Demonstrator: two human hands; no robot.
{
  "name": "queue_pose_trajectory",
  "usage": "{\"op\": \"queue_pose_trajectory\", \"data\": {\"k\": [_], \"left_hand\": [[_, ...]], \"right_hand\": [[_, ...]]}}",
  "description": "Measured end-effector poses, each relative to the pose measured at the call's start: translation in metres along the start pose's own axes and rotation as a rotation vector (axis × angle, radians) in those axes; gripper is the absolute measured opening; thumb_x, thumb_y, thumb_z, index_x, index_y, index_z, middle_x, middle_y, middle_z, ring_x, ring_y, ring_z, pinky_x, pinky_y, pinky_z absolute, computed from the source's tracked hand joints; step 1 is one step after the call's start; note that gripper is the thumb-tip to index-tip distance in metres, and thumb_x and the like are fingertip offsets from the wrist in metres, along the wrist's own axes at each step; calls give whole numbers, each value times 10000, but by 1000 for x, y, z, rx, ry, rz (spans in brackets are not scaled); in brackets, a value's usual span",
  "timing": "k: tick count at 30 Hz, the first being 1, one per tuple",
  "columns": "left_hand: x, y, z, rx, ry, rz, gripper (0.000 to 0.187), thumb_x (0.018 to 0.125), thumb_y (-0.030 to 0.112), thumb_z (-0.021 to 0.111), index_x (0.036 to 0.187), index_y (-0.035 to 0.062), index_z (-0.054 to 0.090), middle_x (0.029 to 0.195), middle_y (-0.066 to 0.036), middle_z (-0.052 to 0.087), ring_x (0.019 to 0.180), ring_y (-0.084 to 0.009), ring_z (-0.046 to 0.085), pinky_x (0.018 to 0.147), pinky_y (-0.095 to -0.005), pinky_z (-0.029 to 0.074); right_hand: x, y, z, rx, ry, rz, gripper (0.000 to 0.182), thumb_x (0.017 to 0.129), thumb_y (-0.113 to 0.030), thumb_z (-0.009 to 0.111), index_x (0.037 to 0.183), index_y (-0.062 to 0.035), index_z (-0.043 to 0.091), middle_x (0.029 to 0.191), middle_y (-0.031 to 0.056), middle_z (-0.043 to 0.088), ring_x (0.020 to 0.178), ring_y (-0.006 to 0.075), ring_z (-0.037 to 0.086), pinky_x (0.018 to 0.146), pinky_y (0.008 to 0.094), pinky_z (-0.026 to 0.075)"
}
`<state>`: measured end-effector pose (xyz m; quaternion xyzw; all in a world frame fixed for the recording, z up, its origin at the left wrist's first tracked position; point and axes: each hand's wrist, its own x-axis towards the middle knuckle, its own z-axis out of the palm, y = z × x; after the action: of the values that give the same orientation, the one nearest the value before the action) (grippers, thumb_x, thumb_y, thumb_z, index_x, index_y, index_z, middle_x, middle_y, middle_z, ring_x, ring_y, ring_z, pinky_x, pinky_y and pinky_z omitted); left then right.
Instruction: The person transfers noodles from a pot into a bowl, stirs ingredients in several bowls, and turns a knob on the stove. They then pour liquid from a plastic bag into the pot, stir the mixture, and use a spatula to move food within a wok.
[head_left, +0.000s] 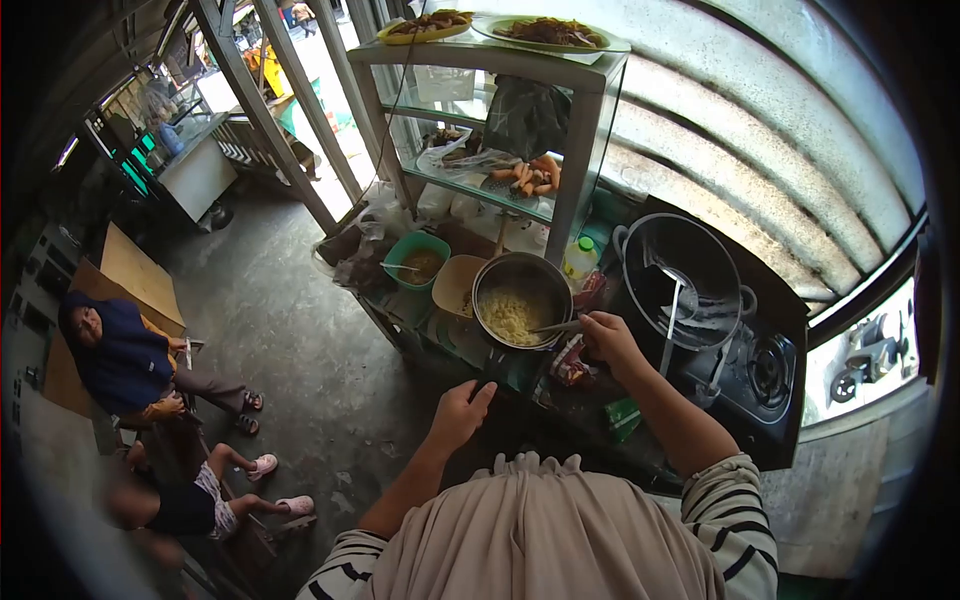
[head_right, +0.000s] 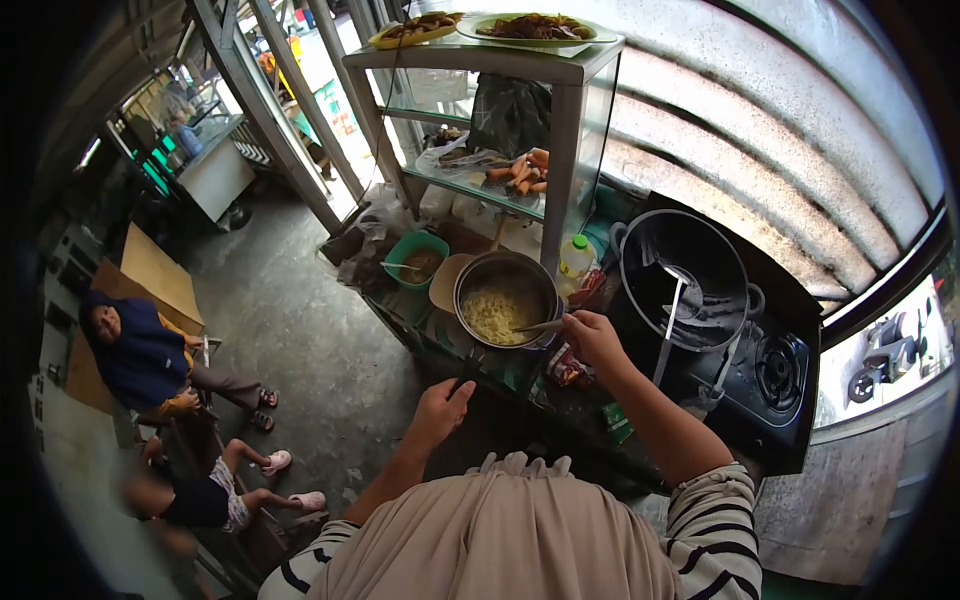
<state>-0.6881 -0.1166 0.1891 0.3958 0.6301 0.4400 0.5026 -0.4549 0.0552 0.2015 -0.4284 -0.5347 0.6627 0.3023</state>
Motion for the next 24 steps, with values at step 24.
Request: {"op": "queue_pose_trajectory", "data": {"k": [24], "left_hand": [[141,-15,-236,0,-9,-85,344,906,345,578,718,61,528,573,45,464,480,-43,422,429,-224,336]], "right_hand": [[161,-49,128,411,261,89,215,933,-214,520,853,-30,596,560,-66,361,414,34,286,376,185,225]]}}
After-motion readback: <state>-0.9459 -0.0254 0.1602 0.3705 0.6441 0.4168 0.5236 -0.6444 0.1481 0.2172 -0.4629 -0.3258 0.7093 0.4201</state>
